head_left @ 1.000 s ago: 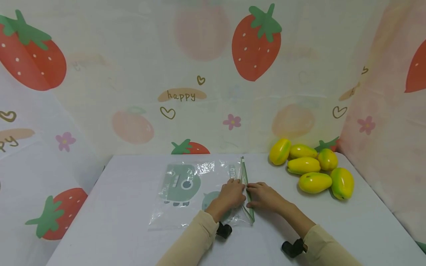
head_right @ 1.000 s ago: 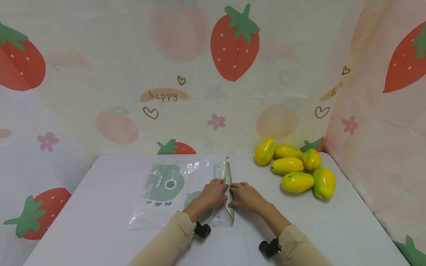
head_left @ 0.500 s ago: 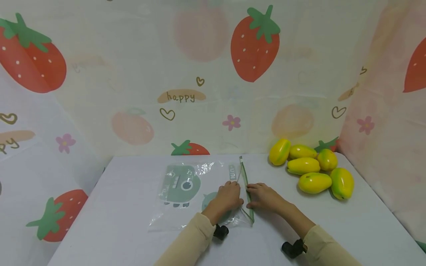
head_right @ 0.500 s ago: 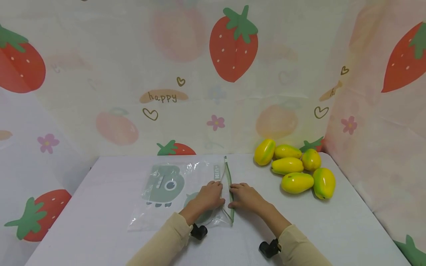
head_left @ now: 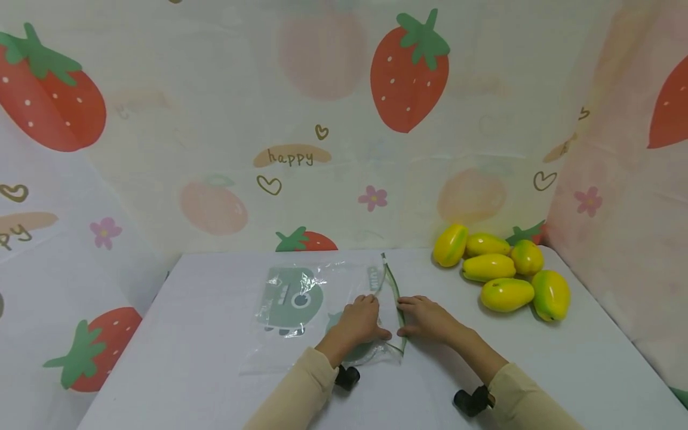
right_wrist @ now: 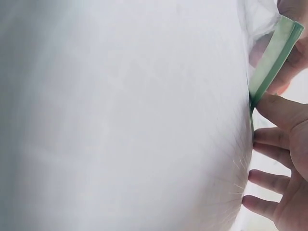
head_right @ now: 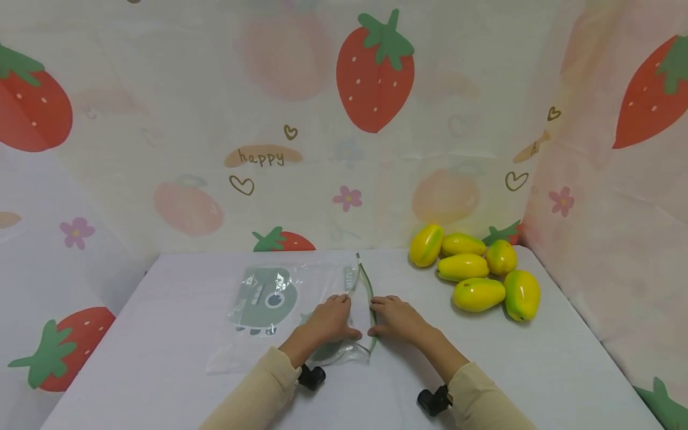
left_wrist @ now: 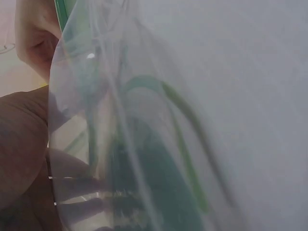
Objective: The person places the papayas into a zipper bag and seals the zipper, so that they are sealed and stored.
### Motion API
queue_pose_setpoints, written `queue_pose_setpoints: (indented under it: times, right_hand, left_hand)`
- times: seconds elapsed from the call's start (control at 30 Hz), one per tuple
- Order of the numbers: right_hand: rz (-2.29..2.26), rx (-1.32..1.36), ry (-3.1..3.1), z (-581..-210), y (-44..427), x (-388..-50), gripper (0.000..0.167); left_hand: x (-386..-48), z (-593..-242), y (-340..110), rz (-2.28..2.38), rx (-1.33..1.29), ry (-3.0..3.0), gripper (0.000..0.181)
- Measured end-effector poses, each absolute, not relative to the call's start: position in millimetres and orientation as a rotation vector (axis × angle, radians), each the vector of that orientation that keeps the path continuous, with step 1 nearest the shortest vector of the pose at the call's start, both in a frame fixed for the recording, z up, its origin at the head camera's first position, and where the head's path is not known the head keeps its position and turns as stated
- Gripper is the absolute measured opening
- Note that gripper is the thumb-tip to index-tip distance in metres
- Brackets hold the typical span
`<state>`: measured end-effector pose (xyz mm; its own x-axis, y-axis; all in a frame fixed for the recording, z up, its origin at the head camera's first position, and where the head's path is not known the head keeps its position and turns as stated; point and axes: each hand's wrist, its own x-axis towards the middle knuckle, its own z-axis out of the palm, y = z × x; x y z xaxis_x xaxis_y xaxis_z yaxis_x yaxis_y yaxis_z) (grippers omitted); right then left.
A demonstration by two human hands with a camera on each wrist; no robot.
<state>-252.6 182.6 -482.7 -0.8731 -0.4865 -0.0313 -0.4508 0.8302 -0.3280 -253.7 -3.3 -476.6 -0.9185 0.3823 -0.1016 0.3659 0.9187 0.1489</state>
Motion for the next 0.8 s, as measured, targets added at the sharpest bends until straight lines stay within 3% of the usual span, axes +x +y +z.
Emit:
queue_pose_setpoints:
  times: [0.8]
  right_hand:
    - [-0.576, -0.752, 2.894, -463.6, 188.5, -256.0, 0.055]
  left_hand:
    - [-253.4, -473.8, -3.8, 0.226, 0.539, 2.915, 0.079]
